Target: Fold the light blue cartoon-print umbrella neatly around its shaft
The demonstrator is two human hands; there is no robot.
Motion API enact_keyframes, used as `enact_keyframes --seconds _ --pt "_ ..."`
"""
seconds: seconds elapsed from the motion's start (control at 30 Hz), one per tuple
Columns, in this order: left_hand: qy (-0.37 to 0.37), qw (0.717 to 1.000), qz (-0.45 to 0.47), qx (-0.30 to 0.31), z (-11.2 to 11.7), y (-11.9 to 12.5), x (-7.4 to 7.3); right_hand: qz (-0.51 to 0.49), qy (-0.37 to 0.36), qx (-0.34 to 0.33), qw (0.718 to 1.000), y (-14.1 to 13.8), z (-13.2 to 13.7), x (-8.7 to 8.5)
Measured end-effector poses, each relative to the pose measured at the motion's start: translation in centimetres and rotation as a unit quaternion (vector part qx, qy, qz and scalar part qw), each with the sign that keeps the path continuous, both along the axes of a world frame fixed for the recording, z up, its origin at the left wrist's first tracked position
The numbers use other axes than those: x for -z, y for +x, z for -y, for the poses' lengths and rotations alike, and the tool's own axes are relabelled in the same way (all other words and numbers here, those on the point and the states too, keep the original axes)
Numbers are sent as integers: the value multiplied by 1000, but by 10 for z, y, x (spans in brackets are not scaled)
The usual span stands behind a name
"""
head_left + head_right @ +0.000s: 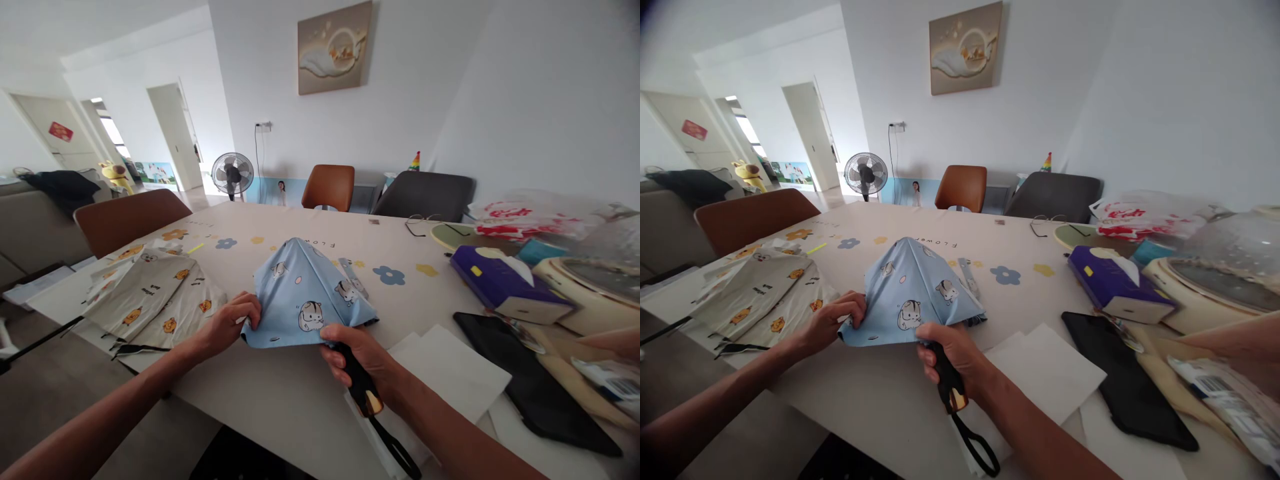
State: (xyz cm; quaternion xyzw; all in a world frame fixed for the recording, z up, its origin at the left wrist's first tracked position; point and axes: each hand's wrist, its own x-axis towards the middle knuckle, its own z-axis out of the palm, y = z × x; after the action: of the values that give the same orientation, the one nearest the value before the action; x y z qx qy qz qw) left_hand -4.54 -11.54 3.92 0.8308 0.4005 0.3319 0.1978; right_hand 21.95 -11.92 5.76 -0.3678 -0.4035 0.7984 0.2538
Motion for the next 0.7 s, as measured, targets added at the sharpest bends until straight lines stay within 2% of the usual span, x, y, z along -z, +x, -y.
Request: enact_keyframes --seconds 0.13,0.3,0.37,0.43,0.5,0.53,0.63,0.7 --pt "10 1000 -6 6 1 0 3 11 -15 -16 1000 0 1 -3" --pt "15 999 -22 23 -1 3 4 40 6 -37 999 0 2 0" --pt "21 1000 -17 -7 2 5 -2 58 27 -27 998 0 3 -1" --pt "44 995 29 -87 8 10 -12 86 59 -4 995 0 3 -2" --pt "79 975 106 -176 18 24 -23 129 97 22 987 -2 3 -4" --pt "98 964 143 -203 23 34 -26 153 112 34 981 -3 4 -4" --pt "97 956 186 -206 31 75 -28 207 146 59 966 -8 8 -3" --pt "53 957 198 -207 29 104 -24 222 188 62 955 -11 12 0"
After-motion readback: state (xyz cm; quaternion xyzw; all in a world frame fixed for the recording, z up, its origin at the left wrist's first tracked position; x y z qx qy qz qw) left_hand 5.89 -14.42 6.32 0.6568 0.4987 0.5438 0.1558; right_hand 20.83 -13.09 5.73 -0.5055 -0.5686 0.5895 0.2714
